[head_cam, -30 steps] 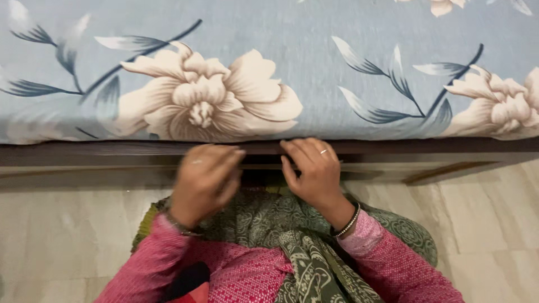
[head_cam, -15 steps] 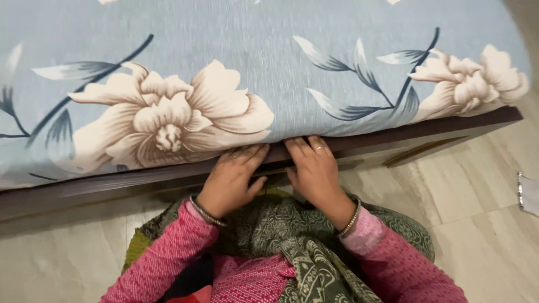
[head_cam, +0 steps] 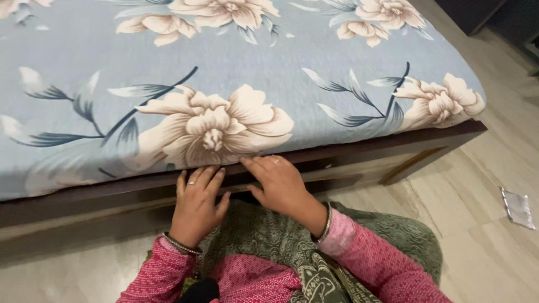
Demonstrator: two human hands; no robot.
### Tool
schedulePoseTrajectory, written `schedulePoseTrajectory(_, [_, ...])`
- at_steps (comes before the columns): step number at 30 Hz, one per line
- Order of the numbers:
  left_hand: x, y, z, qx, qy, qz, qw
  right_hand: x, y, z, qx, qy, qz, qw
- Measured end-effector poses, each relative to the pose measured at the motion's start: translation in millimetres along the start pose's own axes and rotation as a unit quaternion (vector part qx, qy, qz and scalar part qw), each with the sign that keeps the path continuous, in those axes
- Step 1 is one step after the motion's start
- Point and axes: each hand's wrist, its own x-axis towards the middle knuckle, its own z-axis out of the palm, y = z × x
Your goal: The person smooths a floral-patterned fitted sheet over a mattress, tucking the edges under the mattress along all sides. The person then places a matching pillow on the bed and adjusts it. The task is performed by hand without tools.
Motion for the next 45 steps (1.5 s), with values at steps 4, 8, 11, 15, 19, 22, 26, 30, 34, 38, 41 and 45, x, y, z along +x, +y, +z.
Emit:
schedulePoseTrajectory(4, [0.5,-8.7,-10.4,0.041,-0.021,0.038,0.998,7.1,0.2,19.4,-0.062,-0.02,0.005,0.998])
schedulePoseTrajectory(8, [1.9,-8.8,-4.4,0.076,-0.053,0.016,0.996,-7.2,5.1,34.8,-0.166,0.109,-0.046,0.979])
schedulePoseTrajectory(11, [-0.7,-6.8,-4.3,0.161,-0.006,0.072,0.984,-14.5,15.3,43.3,-0.172,0.15,-0.049,0.972])
schedulePoseTrajectory(15, [1.8,-1.1,5.5,0.149,0.033,0.111,0.982,-21.2,34.2,56.1,-0.186,0.195,-0.075,0.96])
schedulePoseTrajectory(19, [11.4,10.6,25.0,0.152,0.051,0.149,0.976,-21.9,41.7,68.8,-0.156,0.197,-0.088,0.964])
schedulePoseTrajectory(22, [19.1,23.2,36.4,0.135,0.074,0.116,0.981,-19.6,48.1,66.6,-0.142,0.213,-0.094,0.962])
schedulePoseTrajectory(26, [31.5,19.9,33.3,0.054,0.078,0.092,0.991,-18.4,47.2,65.0,-0.172,0.193,-0.098,0.961])
schedulePoseTrajectory(30, [55.1,11.7,16.4,0.044,-0.04,0.027,0.998,-11.8,30.6,53.6,-0.217,0.182,-0.09,0.955])
schedulePoseTrajectory(34, [65.6,21.7,5.4,0.105,-0.114,0.04,0.987,-5.5,22.1,28.0,-0.101,0.077,-0.034,0.991])
schedulePoseTrajectory(38, [71.5,3.3,-47.1,0.001,-0.118,0.08,0.99,20.7,17.6,-0.4,-0.047,0.167,-0.178,0.969])
schedulePoseTrajectory(41, [104.2,-32.8,-87.5,-0.015,-0.002,0.085,0.996,58.8,23.7,-17.4,0.06,0.127,-0.132,0.981])
schedulePoseTrajectory(45, [143.5,-70.6,-78.5,0.062,0.193,0.1,0.974,148.3,19.6,1.5,0.132,0.097,-0.065,0.984])
